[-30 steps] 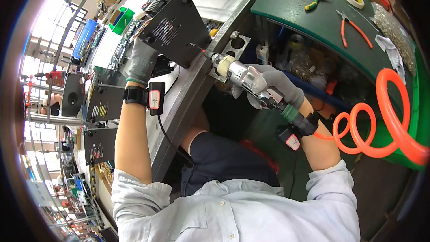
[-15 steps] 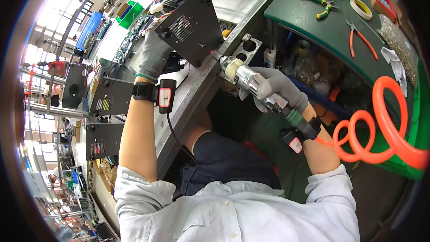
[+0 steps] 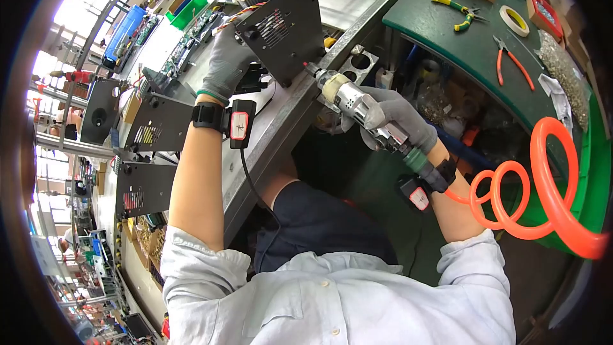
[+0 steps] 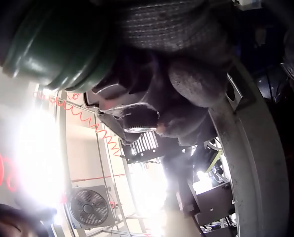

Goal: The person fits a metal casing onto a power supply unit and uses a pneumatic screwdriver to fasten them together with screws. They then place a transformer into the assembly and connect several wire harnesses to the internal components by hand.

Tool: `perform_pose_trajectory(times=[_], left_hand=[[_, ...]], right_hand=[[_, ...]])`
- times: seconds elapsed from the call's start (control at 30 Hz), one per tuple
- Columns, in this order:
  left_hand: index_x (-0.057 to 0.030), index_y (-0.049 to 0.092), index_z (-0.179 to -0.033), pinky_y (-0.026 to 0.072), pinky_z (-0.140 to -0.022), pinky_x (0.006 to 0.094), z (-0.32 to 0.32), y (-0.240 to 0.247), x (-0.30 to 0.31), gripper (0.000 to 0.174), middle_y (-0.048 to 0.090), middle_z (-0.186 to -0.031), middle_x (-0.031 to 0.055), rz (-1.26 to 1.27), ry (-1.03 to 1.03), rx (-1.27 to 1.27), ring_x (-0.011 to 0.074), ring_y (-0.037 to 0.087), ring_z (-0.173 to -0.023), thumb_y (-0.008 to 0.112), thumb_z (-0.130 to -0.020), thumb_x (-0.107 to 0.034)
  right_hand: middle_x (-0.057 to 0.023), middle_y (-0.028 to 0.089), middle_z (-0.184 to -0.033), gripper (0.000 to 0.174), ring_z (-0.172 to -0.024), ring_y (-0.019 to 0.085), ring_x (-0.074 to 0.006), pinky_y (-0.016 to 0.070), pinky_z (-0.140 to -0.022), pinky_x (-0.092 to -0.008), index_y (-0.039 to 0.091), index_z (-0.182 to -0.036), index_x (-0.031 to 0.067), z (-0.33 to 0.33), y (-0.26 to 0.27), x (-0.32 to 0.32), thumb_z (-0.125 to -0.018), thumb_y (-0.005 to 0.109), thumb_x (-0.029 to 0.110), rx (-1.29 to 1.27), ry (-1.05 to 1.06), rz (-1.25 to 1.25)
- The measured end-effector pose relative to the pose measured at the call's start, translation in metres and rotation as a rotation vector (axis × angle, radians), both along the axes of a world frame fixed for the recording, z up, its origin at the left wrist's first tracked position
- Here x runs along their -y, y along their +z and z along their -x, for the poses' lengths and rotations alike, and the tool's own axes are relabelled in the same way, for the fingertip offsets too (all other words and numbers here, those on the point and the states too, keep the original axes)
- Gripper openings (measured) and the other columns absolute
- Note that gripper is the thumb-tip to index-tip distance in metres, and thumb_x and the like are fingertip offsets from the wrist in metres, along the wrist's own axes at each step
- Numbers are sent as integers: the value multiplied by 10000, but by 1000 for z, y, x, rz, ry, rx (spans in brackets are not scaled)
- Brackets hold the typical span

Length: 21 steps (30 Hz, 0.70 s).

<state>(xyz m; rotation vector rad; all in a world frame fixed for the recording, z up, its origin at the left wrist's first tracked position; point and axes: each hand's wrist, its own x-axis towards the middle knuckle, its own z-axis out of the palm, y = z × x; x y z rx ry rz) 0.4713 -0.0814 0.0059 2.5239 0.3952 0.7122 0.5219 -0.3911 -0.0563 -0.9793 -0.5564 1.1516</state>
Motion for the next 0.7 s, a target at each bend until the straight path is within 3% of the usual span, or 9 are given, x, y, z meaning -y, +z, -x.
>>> perform_pose_trajectory(times=[0.07, 0.23, 0.33, 0.4, 0.47, 0.53, 0.6, 0.63, 0.7], left_hand=[[-56, 578, -1231, 480, -927, 373, 2, -3, -4, 595, 595, -1140, 182, 149, -41, -9, 317, 615, -1048, 739, -732, -339], [-61, 570, -1259, 479, -933, 377, 16, -5, -17, 615, 590, -1167, 185, 181, -103, 37, 309, 618, -1053, 743, -735, -331], [-39, 550, -1293, 475, -938, 380, 47, 0, -16, 644, 583, -1185, 183, -3, -154, 105, 317, 611, -1059, 745, -745, -316], [-3, 544, -1295, 491, -891, 320, 86, 6, -6, 566, 610, -1176, 129, -117, -38, 287, 232, 636, -980, 724, -810, -234], [25, 598, -1218, 495, -803, 255, 147, 34, 33, 381, 660, -1092, 62, 430, 58, 277, 125, 625, -879, 663, -880, -138], [11, 657, -1132, 471, -708, 216, 199, 27, 33, 243, 681, -972, 4, 432, 179, 223, 49, 571, -801, 623, -920, -101], [-4, 692, -1051, 485, -692, 243, 240, 23, 42, 199, 700, -915, 37, 506, 314, -1, 98, 617, -760, 638, -871, -68], [-4, 692, -1051, 485, -692, 243, 254, 10, 44, 199, 700, -915, 37, 508, 325, 7, 98, 617, -760, 638, -871, -68], [-41, 687, -1041, 501, -682, 279, 269, -21, 42, 248, 691, -927, 77, 102, 191, -140, 175, 644, -752, 641, -797, -36]], right_hand=[[-172, 648, -950, 738, -527, 619, -181, 515, -471, -261, 469, -1294, -69, -2, -3, -1, -643, 663, 218, 19, 43, -16], [-209, 644, -961, 708, -483, 603, -179, 478, -394, -253, 469, -1221, -99, 12, 1, -9, -636, 686, 235, -36, 43, -16], [-218, 644, -955, 694, -481, 599, -173, 471, -388, -243, 474, -1207, -110, 19, 0, -15, -644, 684, 238, -78, 53, -10], [-224, 642, -952, 688, -480, 597, -169, 467, -385, -238, 476, -1199, -116, 28, 0, -12, -647, 685, 237, -75, 43, 10], [-179, 651, -954, 629, -506, 600, -147, 464, -427, -234, 490, -1214, -83, 39, 3, 1, -712, 644, 262, -150, 62, -56], [-225, 644, -929, 647, -442, 569, -152, 420, -350, -234, 460, -1242, -107, 43, 6, 12, -693, 623, 193, -350, 119, -63], [-273, 635, -917, 663, -428, 579, -180, 440, -322, -239, 421, -1274, -119, 41, 3, 11, -690, 606, 134, -720, 259, -87], [-273, 635, -917, 663, -428, 579, -180, 440, -322, -239, 421, -1274, -119, 44, 2, 6, -690, 606, 134, -716, 271, -81], [-319, 621, -938, 666, -454, 614, -228, 505, -345, -254, 381, -1298, -124, 50, -2, -1, -705, 590, 95, -792, 262, -86]])
